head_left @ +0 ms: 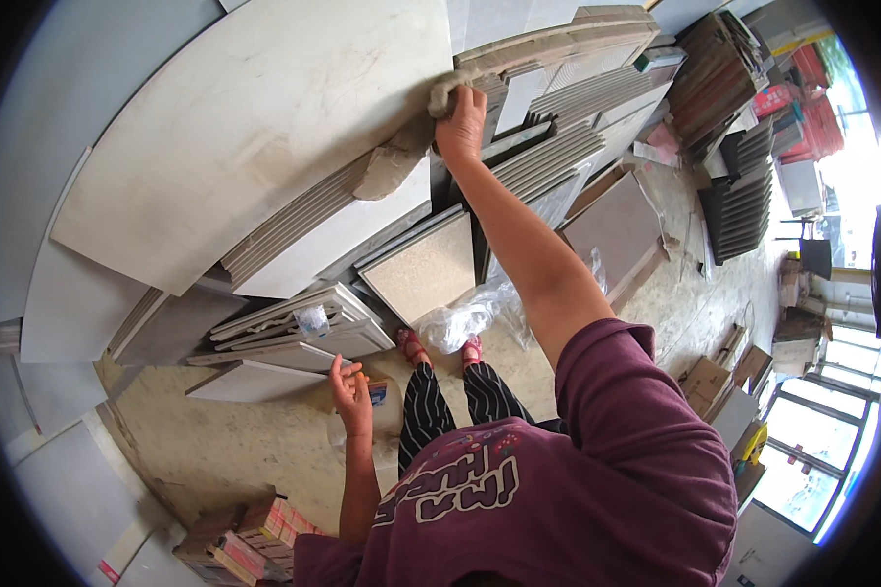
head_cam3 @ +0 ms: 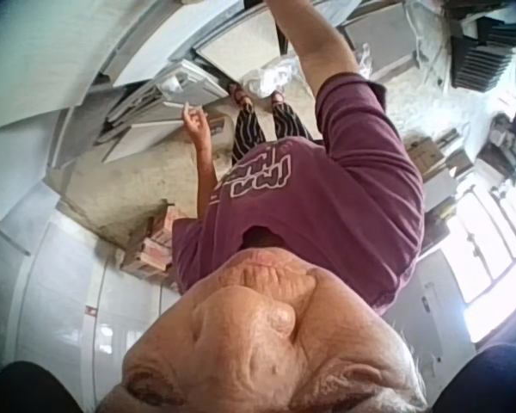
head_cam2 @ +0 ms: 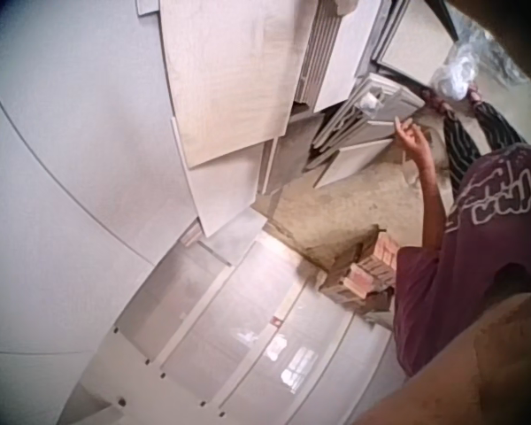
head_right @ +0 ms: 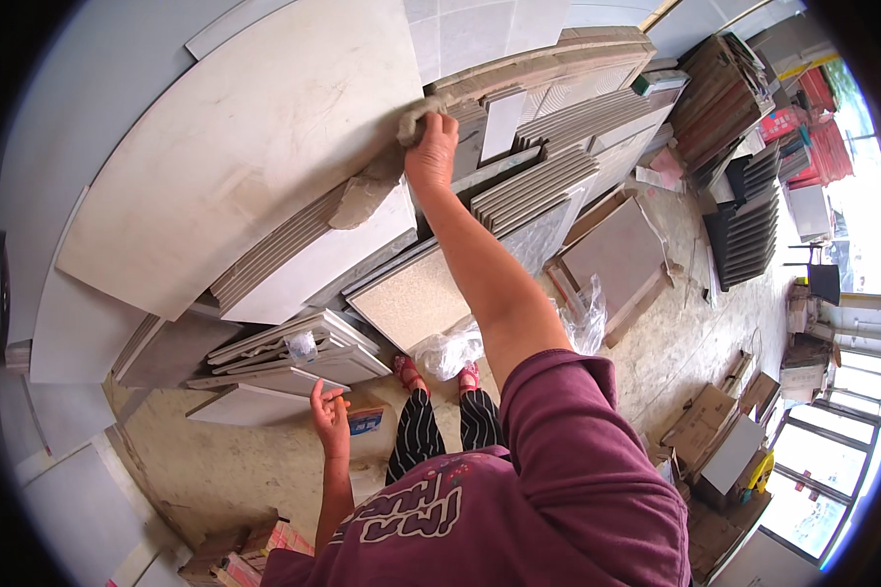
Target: The person cleans tiles by wiping them with a cloth.
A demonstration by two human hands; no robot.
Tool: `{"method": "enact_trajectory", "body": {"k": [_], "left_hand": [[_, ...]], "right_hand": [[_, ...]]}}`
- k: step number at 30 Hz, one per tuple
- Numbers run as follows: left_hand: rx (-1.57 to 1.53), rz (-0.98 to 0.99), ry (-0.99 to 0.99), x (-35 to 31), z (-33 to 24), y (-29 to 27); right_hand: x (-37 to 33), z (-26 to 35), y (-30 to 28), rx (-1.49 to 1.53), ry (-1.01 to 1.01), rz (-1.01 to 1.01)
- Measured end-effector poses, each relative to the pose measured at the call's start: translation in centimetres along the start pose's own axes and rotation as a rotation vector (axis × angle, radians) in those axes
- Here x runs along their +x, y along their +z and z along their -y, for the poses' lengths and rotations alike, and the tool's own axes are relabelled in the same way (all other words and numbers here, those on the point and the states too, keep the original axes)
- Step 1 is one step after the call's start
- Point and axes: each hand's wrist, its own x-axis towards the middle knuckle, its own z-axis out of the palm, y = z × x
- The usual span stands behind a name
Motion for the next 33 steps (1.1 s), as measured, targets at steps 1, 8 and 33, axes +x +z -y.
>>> {"method": "enact_trajectory", "body": {"k": [1, 8, 33], "left_hand": [[0.002, 0.000, 0.001, 0.0, 0.0, 0.0], [0.004, -0.009, 0.002, 0.2, -0.1, -0.4], [-0.034, -0.019, 0.039, 2.0, -2.9, -0.9]], "right_hand": [[-0.7, -1.3, -0.2, -0.062, 0.119, 0.038], [2.0, 0.2, -2.6, -0.034, 0.357, 0.056], [6.5, 12.5, 0.4, 0.395, -0.074, 0.040]]}}
